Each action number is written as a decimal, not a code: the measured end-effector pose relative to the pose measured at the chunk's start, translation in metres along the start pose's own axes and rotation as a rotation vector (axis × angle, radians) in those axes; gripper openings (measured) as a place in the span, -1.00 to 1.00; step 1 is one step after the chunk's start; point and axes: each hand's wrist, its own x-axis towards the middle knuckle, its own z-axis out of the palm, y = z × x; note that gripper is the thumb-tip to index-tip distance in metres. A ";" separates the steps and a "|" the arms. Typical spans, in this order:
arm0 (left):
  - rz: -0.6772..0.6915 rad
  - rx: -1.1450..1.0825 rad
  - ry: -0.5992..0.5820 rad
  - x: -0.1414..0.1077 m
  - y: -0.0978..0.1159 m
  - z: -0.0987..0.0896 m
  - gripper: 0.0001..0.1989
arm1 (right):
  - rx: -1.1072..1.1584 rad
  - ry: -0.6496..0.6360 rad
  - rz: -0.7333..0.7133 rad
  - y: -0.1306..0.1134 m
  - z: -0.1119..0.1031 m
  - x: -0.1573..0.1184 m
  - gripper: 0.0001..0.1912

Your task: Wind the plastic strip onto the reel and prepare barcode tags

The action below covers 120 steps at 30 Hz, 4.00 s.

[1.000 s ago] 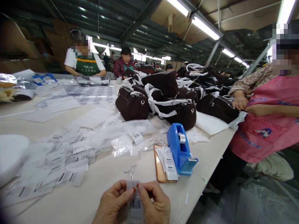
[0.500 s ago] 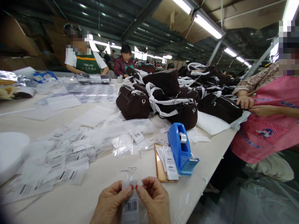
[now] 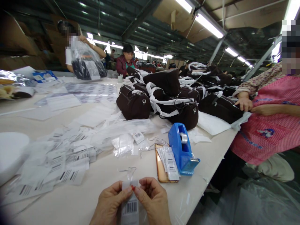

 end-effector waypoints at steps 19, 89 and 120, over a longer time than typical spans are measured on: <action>-0.127 -0.092 -0.163 -0.001 0.002 0.005 -0.74 | 0.413 -0.158 0.305 0.010 0.000 0.004 -0.71; -0.403 -0.182 -0.407 -0.008 0.010 0.001 -0.75 | 0.168 -0.545 0.176 -0.028 -0.004 0.005 -0.88; -0.432 -0.154 -0.587 -0.007 0.006 -0.007 -0.72 | -0.107 -0.755 0.050 -0.047 -0.004 0.019 -0.90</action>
